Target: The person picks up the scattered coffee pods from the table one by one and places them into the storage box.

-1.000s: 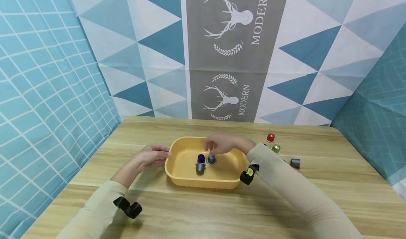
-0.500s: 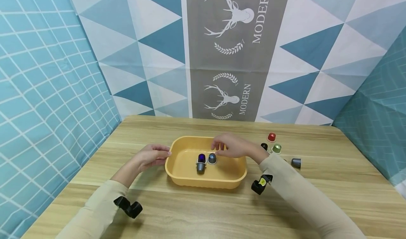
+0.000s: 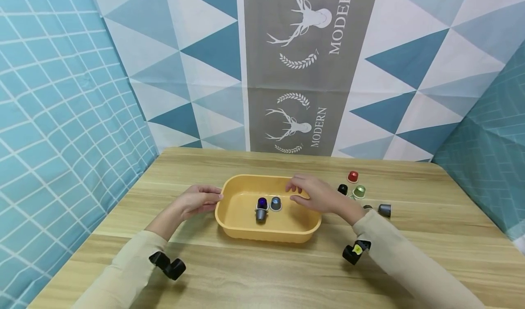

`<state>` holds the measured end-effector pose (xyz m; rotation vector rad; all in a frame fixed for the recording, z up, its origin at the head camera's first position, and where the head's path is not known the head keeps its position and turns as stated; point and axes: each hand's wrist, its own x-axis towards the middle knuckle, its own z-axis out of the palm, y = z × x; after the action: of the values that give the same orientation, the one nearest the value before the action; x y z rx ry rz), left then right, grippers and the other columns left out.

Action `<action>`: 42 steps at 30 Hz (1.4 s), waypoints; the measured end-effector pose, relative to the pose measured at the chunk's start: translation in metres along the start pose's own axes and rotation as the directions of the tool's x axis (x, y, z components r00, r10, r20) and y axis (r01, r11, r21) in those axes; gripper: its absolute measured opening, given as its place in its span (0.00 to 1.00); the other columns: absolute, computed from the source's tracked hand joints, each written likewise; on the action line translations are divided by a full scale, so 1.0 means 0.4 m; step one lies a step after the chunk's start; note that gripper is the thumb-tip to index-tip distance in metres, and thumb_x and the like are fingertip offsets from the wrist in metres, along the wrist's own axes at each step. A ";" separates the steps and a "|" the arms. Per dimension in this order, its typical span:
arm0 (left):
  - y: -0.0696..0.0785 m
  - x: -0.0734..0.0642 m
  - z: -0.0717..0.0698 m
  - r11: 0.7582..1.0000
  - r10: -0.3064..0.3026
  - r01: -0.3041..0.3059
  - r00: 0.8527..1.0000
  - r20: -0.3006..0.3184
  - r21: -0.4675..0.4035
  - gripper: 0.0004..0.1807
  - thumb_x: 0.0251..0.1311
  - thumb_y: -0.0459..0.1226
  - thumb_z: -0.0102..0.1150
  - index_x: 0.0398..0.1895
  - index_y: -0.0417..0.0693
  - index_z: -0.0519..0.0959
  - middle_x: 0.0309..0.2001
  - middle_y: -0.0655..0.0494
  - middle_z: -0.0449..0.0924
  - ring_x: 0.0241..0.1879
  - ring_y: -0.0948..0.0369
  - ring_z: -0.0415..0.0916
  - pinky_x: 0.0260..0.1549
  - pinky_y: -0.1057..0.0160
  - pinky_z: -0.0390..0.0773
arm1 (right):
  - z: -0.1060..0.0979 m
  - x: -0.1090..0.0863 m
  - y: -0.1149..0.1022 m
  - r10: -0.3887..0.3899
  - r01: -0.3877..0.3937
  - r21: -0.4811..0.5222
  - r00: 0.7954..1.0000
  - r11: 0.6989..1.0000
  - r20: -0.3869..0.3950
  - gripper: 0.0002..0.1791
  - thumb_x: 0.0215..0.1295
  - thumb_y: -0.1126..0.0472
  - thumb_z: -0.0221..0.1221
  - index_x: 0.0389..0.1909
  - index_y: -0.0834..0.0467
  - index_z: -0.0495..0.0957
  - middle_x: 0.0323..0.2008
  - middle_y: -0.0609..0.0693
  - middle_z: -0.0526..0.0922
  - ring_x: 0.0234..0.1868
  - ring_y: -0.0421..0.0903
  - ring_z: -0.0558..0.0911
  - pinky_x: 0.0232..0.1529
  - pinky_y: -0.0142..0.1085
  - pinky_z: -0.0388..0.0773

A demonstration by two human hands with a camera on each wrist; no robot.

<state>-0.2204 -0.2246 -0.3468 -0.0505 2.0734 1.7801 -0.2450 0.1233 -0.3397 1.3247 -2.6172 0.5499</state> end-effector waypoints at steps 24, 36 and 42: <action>0.001 0.004 0.001 1.000 -0.003 0.003 1.000 -0.005 -0.008 0.27 0.63 0.33 0.58 0.61 0.26 0.65 0.40 0.56 0.79 0.39 0.66 0.79 0.41 0.72 0.83 | -0.035 -0.105 0.047 -0.054 0.016 -0.176 0.975 0.984 -0.215 0.10 0.56 0.63 0.67 0.39 0.57 0.79 0.36 0.49 0.83 0.33 0.40 0.81 0.32 0.30 0.81; -0.001 0.003 -0.001 1.000 0.003 -0.003 1.000 0.003 -0.004 0.26 0.63 0.33 0.57 0.60 0.25 0.65 0.39 0.56 0.79 0.38 0.67 0.80 0.41 0.72 0.83 | -0.046 -0.156 0.076 0.015 -0.044 -0.144 0.980 0.989 -0.200 0.10 0.57 0.63 0.67 0.39 0.55 0.79 0.35 0.45 0.82 0.33 0.38 0.79 0.33 0.34 0.82; -0.004 0.005 -0.003 1.000 -0.002 0.002 1.000 -0.002 0.002 0.27 0.63 0.33 0.57 0.61 0.26 0.65 0.39 0.57 0.79 0.38 0.67 0.79 0.41 0.72 0.83 | -0.052 -0.183 0.087 0.045 -0.081 -0.183 0.980 0.980 -0.195 0.11 0.56 0.63 0.68 0.39 0.56 0.80 0.35 0.47 0.83 0.32 0.40 0.79 0.32 0.30 0.80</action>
<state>-0.2220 -0.2258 -0.3487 -0.0536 2.0762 1.7772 -0.2299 0.2048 -0.3513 1.0788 -2.4913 0.4004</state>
